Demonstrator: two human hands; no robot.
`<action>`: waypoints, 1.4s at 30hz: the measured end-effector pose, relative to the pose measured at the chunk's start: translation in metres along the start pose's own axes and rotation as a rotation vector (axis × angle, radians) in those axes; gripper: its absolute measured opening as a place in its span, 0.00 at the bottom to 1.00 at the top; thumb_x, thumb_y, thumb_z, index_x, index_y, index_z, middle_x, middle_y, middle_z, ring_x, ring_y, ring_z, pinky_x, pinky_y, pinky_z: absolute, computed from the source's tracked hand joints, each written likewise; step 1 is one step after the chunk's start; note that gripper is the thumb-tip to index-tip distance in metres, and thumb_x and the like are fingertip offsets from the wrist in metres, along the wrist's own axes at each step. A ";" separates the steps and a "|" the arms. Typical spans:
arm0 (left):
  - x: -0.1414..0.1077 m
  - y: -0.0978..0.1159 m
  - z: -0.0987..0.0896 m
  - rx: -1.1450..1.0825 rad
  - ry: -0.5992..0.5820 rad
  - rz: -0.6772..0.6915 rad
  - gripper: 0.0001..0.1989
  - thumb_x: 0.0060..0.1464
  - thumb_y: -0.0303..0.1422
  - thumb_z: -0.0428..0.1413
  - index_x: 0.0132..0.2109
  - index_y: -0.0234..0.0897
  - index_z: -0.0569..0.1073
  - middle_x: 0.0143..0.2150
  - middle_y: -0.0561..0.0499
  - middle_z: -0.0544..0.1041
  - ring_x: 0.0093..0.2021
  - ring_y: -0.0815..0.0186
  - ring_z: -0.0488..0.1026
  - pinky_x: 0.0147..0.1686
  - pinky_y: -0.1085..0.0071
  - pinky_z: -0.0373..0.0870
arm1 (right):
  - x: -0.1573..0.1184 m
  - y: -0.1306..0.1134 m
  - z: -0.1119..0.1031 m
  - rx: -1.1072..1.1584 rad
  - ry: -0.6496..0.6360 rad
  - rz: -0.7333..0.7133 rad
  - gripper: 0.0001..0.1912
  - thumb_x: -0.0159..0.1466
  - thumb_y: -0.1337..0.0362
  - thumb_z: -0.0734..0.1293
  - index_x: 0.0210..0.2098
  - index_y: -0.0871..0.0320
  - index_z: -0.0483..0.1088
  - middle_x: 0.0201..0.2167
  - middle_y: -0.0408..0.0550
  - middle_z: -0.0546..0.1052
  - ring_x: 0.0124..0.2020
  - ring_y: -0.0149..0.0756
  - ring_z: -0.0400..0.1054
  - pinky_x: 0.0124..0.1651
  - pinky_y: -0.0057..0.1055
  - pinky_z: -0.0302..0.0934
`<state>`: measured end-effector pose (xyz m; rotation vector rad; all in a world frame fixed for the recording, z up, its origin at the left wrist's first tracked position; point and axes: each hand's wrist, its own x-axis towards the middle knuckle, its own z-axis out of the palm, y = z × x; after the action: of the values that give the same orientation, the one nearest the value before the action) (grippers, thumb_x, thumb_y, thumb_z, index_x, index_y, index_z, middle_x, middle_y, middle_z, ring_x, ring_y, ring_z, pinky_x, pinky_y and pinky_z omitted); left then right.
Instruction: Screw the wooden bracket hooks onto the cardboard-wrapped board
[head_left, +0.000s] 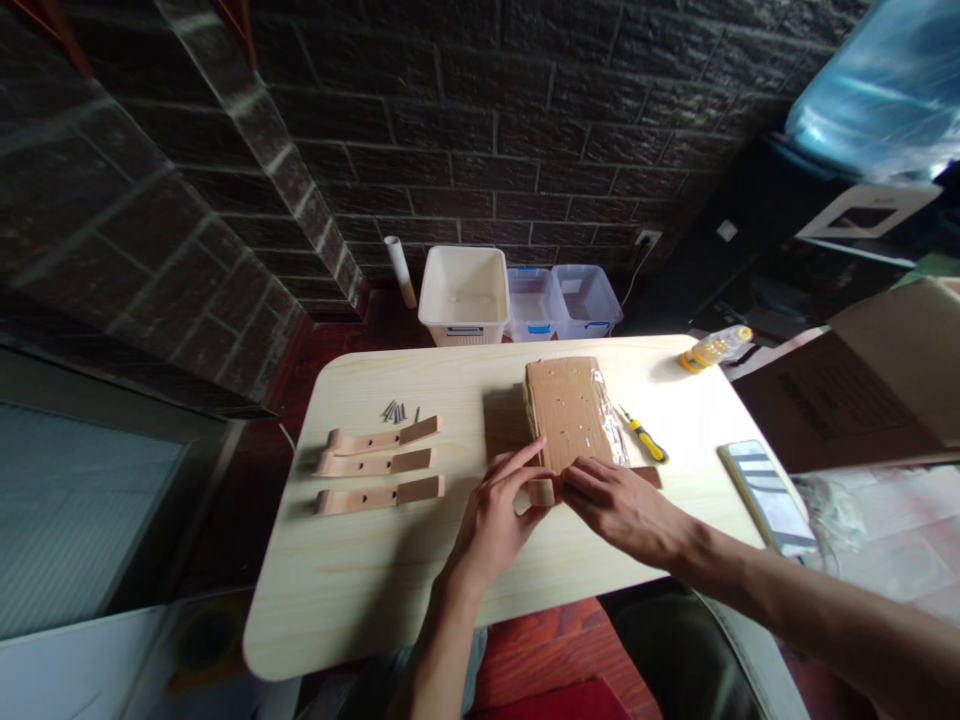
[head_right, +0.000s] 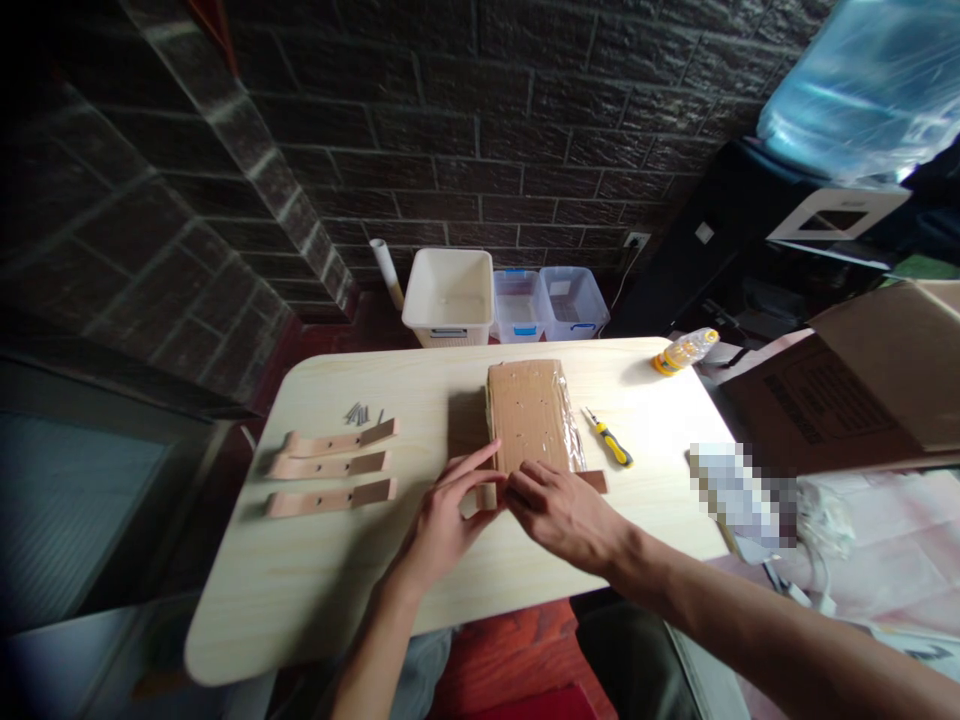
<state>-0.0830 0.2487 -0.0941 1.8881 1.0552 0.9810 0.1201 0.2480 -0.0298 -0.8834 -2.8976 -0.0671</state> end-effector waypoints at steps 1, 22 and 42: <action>0.000 0.000 0.000 0.002 0.002 0.000 0.13 0.58 0.25 0.60 0.50 0.43 0.76 0.67 0.48 0.69 0.65 0.57 0.67 0.61 0.55 0.71 | 0.000 0.000 0.000 0.006 0.003 -0.002 0.09 0.70 0.74 0.61 0.38 0.63 0.72 0.36 0.52 0.72 0.36 0.40 0.62 0.35 0.37 0.60; 0.001 0.003 0.002 -0.019 0.026 0.012 0.12 0.59 0.30 0.61 0.50 0.42 0.76 0.67 0.45 0.69 0.65 0.56 0.67 0.61 0.54 0.71 | -0.005 0.007 -0.003 0.133 0.000 0.076 0.07 0.72 0.70 0.60 0.43 0.60 0.70 0.36 0.49 0.73 0.37 0.38 0.64 0.41 0.36 0.64; 0.004 0.014 0.001 -0.038 0.030 0.002 0.16 0.59 0.33 0.62 0.53 0.43 0.74 0.66 0.44 0.69 0.65 0.55 0.67 0.63 0.51 0.69 | -0.007 0.007 -0.037 0.182 -0.008 0.181 0.08 0.69 0.68 0.64 0.47 0.60 0.71 0.40 0.53 0.77 0.42 0.42 0.71 0.45 0.39 0.67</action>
<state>-0.0756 0.2469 -0.0813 1.8492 1.0455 1.0263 0.1327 0.2472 0.0062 -1.1065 -2.7603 0.2126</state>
